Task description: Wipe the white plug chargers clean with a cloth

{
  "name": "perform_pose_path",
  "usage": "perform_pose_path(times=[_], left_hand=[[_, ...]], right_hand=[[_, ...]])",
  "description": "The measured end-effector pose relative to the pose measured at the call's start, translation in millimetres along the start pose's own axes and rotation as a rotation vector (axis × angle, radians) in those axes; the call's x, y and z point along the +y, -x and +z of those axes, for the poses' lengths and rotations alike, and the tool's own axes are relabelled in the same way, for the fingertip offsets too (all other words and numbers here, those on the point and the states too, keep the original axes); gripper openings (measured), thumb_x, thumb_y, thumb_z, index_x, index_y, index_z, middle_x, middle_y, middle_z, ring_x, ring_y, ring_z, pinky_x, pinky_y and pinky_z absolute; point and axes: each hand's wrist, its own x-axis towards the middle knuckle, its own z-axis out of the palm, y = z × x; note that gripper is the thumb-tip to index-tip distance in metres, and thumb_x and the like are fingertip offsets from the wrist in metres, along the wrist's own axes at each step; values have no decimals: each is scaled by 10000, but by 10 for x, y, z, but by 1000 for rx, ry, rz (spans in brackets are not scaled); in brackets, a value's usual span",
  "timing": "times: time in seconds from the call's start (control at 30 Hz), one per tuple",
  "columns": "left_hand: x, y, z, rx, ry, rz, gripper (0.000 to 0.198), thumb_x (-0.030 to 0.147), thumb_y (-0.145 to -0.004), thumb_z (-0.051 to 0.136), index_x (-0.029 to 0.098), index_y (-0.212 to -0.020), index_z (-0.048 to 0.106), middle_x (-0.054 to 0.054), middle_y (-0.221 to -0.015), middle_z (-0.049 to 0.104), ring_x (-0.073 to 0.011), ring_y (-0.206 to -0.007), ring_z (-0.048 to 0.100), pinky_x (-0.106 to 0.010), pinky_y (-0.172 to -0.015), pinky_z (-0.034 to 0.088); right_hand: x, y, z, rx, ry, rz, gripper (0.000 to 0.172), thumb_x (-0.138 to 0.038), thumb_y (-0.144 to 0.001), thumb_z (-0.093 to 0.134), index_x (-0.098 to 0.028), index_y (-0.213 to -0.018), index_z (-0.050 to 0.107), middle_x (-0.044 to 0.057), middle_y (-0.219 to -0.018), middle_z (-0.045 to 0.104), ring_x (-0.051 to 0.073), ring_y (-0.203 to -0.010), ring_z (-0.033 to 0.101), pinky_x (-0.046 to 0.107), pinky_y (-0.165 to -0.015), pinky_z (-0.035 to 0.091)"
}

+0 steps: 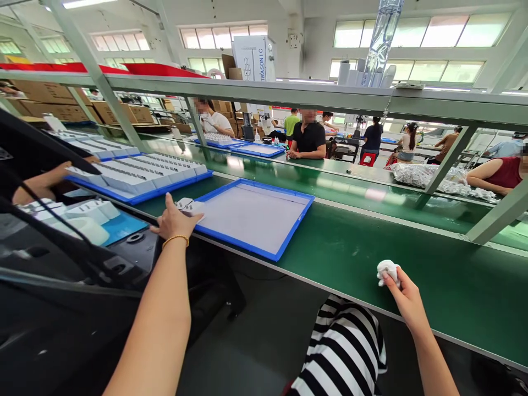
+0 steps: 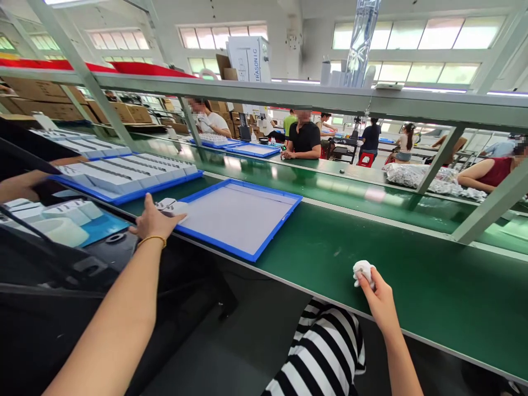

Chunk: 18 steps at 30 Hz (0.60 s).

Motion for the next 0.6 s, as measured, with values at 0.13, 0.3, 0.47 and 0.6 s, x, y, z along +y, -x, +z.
perform_pose_path(times=[0.13,0.3,0.47,0.6], left_hand=[[12,33,37,48,0,-4,1032,412,-737,748,244,-1538,119,-193,-1428,494,-427,-1300,450,-667,-1037,300],[106,178,45,192,23,209,818,379,-798,644,199,-1506,275,-208,-1512,353,-409,-1351,367,-590,-1075,307],[309,325,48,-99,-133,414,466,349,-891,437,207,-1327,520,-170,-1260,621,-358,-1257,489,-542,-1074,304],[353,323,125,-210,-193,298,597,348,-830,530,158,-1391,467,-241,-1272,614,-420,-1234,511,-620,-1014,337]], right_hand=[[21,-8,-7,-6,11,-8,435,-616,-815,597,-204,-912,697,28,-779,676,177,-679,585,253,-608,479],[139,-59,-44,-33,13,-12,469,-639,-774,626,-204,-927,708,27,-782,681,175,-675,588,242,-590,476],[263,-113,-83,-49,35,10,485,-658,-747,641,-213,-928,713,27,-791,687,175,-651,585,236,-526,444],[315,-150,-91,-60,31,-7,465,-643,-745,653,-216,-920,711,26,-788,687,166,-623,573,233,-517,440]])
